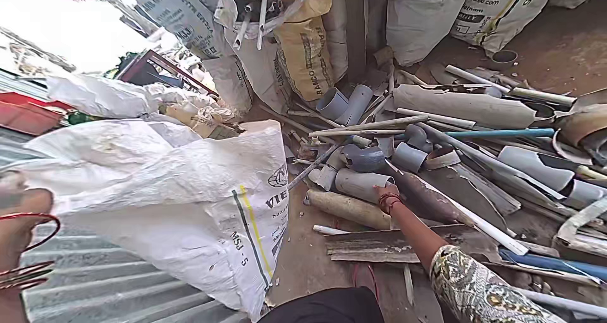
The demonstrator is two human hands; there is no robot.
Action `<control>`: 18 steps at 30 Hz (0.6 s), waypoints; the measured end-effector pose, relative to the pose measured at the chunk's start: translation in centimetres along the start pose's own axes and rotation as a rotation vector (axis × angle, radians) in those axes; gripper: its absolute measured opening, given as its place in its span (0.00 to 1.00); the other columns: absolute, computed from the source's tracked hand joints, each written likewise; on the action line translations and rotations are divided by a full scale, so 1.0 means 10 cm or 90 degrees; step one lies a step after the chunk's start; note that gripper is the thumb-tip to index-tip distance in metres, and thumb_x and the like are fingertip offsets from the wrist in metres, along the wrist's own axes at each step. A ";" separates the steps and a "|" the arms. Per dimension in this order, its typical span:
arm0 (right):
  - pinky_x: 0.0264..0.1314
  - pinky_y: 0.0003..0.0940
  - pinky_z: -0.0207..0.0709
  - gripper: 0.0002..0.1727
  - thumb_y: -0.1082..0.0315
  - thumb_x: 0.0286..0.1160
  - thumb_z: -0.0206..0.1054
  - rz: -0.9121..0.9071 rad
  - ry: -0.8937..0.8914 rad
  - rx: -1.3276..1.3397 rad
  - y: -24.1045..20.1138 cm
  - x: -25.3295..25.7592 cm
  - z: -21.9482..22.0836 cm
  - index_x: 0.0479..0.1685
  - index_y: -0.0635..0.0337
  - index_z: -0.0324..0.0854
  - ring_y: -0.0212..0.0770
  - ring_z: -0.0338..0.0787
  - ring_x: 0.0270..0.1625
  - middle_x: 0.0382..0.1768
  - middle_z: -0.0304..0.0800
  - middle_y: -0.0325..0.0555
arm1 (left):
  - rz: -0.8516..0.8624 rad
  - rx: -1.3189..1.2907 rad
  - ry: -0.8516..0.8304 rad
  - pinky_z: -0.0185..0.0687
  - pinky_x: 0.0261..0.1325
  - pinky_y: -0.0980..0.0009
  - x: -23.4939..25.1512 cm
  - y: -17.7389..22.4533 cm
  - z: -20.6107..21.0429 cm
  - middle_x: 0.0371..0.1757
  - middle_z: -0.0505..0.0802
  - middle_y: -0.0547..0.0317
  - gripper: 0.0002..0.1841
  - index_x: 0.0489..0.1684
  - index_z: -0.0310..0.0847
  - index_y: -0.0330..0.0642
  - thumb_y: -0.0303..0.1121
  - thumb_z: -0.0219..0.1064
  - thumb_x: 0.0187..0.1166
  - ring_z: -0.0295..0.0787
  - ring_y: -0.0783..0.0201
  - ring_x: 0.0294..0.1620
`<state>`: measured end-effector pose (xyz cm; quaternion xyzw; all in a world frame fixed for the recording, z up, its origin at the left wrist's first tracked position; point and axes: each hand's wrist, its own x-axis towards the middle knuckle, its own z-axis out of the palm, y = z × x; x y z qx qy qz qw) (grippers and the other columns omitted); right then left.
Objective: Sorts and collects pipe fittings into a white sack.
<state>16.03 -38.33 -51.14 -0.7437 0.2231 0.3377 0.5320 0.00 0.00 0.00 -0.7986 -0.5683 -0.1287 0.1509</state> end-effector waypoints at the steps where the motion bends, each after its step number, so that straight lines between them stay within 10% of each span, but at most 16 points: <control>1: 0.84 0.55 0.66 0.28 0.61 0.82 0.71 -0.008 0.001 -0.019 -0.08 -0.08 -0.08 0.73 0.72 0.77 0.60 0.77 0.81 0.75 0.79 0.69 | 0.060 -0.016 -0.078 0.56 0.83 0.36 -0.22 0.18 0.06 0.84 0.66 0.22 0.24 0.84 0.58 0.24 0.25 0.52 0.92 0.61 0.30 0.87; 4: 0.83 0.57 0.66 0.30 0.59 0.84 0.69 -0.030 0.003 -0.107 -0.41 -0.37 -0.47 0.73 0.76 0.74 0.62 0.76 0.82 0.75 0.77 0.72 | 0.318 -0.083 -0.243 0.67 0.75 0.34 -0.90 0.48 0.47 0.82 0.66 0.16 0.36 0.85 0.56 0.22 0.25 0.70 0.80 0.68 0.25 0.80; 9: 0.75 0.68 0.66 0.21 0.60 0.88 0.62 -0.245 0.062 -0.270 -1.01 -0.98 -1.26 0.59 0.74 0.84 0.71 0.82 0.71 0.62 0.85 0.75 | 0.390 0.037 -0.454 0.79 0.73 0.49 -2.42 0.86 0.99 0.97 0.40 0.40 0.58 0.96 0.37 0.37 0.31 0.81 0.67 0.76 0.37 0.80; 14: 0.34 0.56 0.69 0.13 0.67 0.81 0.71 -0.593 0.099 -0.216 -1.21 -1.89 -1.74 0.28 0.65 0.82 0.50 0.80 0.27 0.19 0.79 0.51 | 0.351 0.049 -0.483 0.87 0.59 0.55 -2.89 0.95 1.14 0.98 0.32 0.50 0.57 0.97 0.30 0.45 0.33 0.76 0.73 0.91 0.46 0.61; 18: 0.36 0.39 0.74 0.11 0.62 0.78 0.70 -0.680 -0.028 -0.141 -1.08 -2.15 -1.52 0.30 0.58 0.85 0.31 0.82 0.28 0.21 0.81 0.36 | 0.426 0.096 -0.315 0.82 0.66 0.45 -2.79 0.95 1.14 0.96 0.52 0.45 0.31 0.79 0.75 0.39 0.24 0.73 0.71 0.78 0.36 0.77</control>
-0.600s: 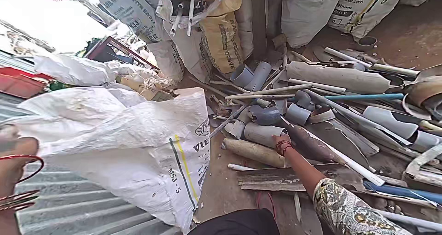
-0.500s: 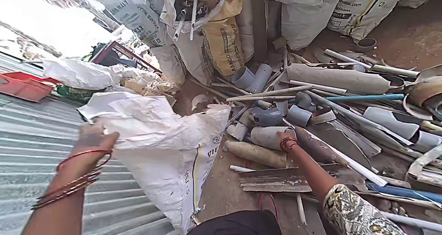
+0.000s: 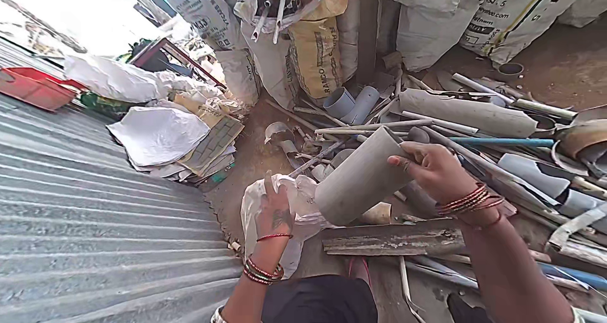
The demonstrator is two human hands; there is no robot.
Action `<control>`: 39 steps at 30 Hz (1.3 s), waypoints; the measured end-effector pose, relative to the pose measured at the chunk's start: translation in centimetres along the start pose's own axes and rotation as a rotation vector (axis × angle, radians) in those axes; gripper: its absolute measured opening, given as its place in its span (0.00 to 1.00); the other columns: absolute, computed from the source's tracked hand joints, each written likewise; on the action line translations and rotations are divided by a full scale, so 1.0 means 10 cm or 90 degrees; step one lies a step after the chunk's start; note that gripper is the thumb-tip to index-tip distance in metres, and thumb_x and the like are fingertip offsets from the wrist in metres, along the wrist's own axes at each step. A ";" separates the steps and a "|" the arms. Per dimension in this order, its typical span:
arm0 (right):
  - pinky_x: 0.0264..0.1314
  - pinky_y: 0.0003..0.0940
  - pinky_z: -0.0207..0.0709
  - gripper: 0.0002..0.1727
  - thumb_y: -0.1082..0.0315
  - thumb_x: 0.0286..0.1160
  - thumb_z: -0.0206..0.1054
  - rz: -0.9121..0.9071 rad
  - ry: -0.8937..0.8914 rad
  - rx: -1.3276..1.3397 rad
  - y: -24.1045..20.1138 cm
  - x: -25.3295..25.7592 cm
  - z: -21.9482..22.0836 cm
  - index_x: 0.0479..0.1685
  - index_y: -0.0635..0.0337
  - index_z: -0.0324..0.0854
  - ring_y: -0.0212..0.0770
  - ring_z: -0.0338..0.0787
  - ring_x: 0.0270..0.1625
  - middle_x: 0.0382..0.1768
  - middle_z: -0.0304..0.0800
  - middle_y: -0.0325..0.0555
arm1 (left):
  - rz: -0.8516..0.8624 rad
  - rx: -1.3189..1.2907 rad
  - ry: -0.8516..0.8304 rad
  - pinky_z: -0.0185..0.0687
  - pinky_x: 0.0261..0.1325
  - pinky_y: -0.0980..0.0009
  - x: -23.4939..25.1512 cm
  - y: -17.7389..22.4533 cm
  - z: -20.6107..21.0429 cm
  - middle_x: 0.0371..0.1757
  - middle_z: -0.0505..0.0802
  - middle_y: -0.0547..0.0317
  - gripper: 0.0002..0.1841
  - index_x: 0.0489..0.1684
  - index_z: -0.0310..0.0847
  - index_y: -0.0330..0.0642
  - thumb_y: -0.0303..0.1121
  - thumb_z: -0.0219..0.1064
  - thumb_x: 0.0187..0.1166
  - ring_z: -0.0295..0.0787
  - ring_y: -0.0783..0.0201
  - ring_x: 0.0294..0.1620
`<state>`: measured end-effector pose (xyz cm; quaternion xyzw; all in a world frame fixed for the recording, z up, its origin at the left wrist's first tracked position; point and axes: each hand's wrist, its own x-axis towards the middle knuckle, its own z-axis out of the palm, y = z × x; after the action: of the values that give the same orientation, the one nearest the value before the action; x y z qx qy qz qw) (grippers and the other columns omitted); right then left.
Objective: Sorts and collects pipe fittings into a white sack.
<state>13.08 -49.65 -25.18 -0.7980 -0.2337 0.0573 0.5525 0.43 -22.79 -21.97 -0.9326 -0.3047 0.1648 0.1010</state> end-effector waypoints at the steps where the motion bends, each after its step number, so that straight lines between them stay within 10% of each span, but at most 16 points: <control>1: 0.39 0.42 0.75 0.13 0.61 0.81 0.69 0.022 -0.044 0.021 -0.01 -0.01 0.14 0.33 0.61 0.85 0.35 0.83 0.31 0.24 0.83 0.40 | 0.061 0.043 0.057 0.71 0.76 0.41 0.02 -0.01 0.03 0.94 0.60 0.46 0.22 0.64 0.87 0.38 0.17 0.71 0.69 0.68 0.34 0.84; 4: 0.49 0.54 0.76 0.16 0.61 0.87 0.64 0.113 -0.149 0.008 -0.05 -0.10 0.53 0.42 0.67 0.86 0.50 0.88 0.40 0.33 0.88 0.53 | 0.191 0.184 -0.108 0.28 0.93 0.39 0.17 0.09 0.08 0.96 0.57 0.64 0.25 0.70 0.87 0.48 0.15 0.58 0.78 0.36 0.41 0.97; 11: 0.54 0.54 0.74 0.17 0.60 0.89 0.61 0.165 -0.197 -0.079 -0.11 -0.12 0.41 0.45 0.68 0.86 0.54 0.88 0.47 0.38 0.89 0.57 | 0.008 0.176 -0.240 0.80 0.69 0.43 0.56 0.25 0.32 0.95 0.56 0.43 0.24 0.78 0.79 0.43 0.25 0.58 0.83 0.81 0.34 0.73; 14: 0.46 0.54 0.74 0.16 0.61 0.87 0.63 0.114 -0.064 -0.071 -0.07 -0.15 0.38 0.41 0.67 0.86 0.54 0.89 0.39 0.31 0.88 0.55 | -0.067 0.106 -0.187 0.78 0.71 0.42 0.65 0.18 0.30 0.78 0.81 0.37 0.18 0.72 0.81 0.39 0.30 0.57 0.87 0.82 0.38 0.74; 20: 0.41 0.58 0.78 0.16 0.62 0.85 0.63 0.074 0.026 -0.100 -0.06 -0.21 0.55 0.42 0.68 0.88 0.60 0.93 0.37 0.29 0.90 0.60 | -0.055 0.085 -0.194 0.68 0.77 0.40 0.67 -0.09 0.03 0.71 0.89 0.50 0.13 0.60 0.92 0.55 0.38 0.68 0.82 0.77 0.43 0.80; 22: 0.45 0.60 0.79 0.16 0.62 0.87 0.61 0.103 -0.031 -0.107 -0.08 -0.22 0.59 0.45 0.68 0.87 0.62 0.93 0.41 0.32 0.91 0.61 | -0.037 0.032 -0.143 0.57 0.84 0.42 0.63 -0.14 -0.02 0.77 0.84 0.48 0.16 0.63 0.91 0.53 0.30 0.64 0.83 0.65 0.40 0.86; 26: 0.47 0.60 0.81 0.16 0.64 0.87 0.61 0.095 -0.033 -0.118 0.00 -0.25 0.87 0.48 0.70 0.88 0.64 0.95 0.43 0.34 0.93 0.63 | -0.045 -0.106 -0.008 0.66 0.83 0.48 0.56 -0.18 -0.04 0.88 0.66 0.32 0.34 0.86 0.70 0.44 0.12 0.59 0.75 0.66 0.36 0.86; 29: 0.36 0.52 0.85 0.11 0.69 0.73 0.67 -0.049 0.136 -0.163 0.11 -0.30 1.36 0.37 0.70 0.91 0.59 0.96 0.31 0.23 0.92 0.58 | -0.041 -0.210 0.023 0.58 0.87 0.47 0.44 -0.24 -0.02 0.90 0.47 0.18 0.46 0.94 0.48 0.37 0.10 0.64 0.69 0.51 0.27 0.90; 32: 0.40 0.49 0.87 0.10 0.72 0.73 0.67 -0.114 0.098 -0.093 -0.02 -0.27 1.79 0.32 0.70 0.90 0.56 0.96 0.32 0.23 0.92 0.56 | -0.023 -0.232 0.091 0.68 0.79 0.39 0.20 -0.23 -0.02 0.87 0.44 0.11 0.60 0.96 0.36 0.37 0.12 0.77 0.59 0.57 0.16 0.84; 34: 0.58 0.52 0.84 0.15 0.69 0.84 0.60 -0.100 -0.071 0.071 -0.11 -0.13 2.00 0.47 0.72 0.89 0.59 0.96 0.49 0.38 0.96 0.60 | -0.003 -0.237 0.167 0.72 0.72 0.34 0.03 -0.23 0.02 0.86 0.48 0.09 0.62 0.95 0.41 0.35 0.10 0.79 0.51 0.61 0.11 0.78; 36: 0.87 0.58 0.59 0.25 0.63 0.93 0.55 -0.076 -0.310 0.209 -0.02 0.07 2.14 0.81 0.69 0.73 0.62 0.76 0.82 0.76 0.81 0.65 | -0.016 -0.246 0.217 0.70 0.73 0.33 -0.12 -0.25 0.07 0.85 0.48 0.09 0.61 0.95 0.42 0.34 0.09 0.75 0.49 0.58 0.11 0.79; 37: 0.90 0.60 0.51 0.29 0.58 0.94 0.54 -0.094 -0.337 0.197 0.09 0.14 2.19 0.88 0.63 0.67 0.61 0.66 0.89 0.86 0.69 0.61 | -0.040 -0.255 0.233 0.67 0.76 0.34 -0.18 -0.26 0.08 0.85 0.47 0.09 0.60 0.95 0.40 0.34 0.08 0.73 0.51 0.55 0.11 0.81; 39: 0.87 0.57 0.64 0.23 0.62 0.90 0.56 -0.103 -0.109 0.169 0.47 0.08 2.24 0.76 0.62 0.82 0.58 0.77 0.83 0.79 0.81 0.57 | -0.075 -0.286 0.271 0.61 0.80 0.34 -0.23 -0.36 0.12 0.86 0.44 0.08 0.58 0.95 0.38 0.33 0.09 0.68 0.53 0.50 0.12 0.83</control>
<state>7.41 -31.46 -37.87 -0.6888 -0.3334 0.1110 0.6341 -3.66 -21.25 -21.46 -0.9259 -0.3590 -0.1117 -0.0364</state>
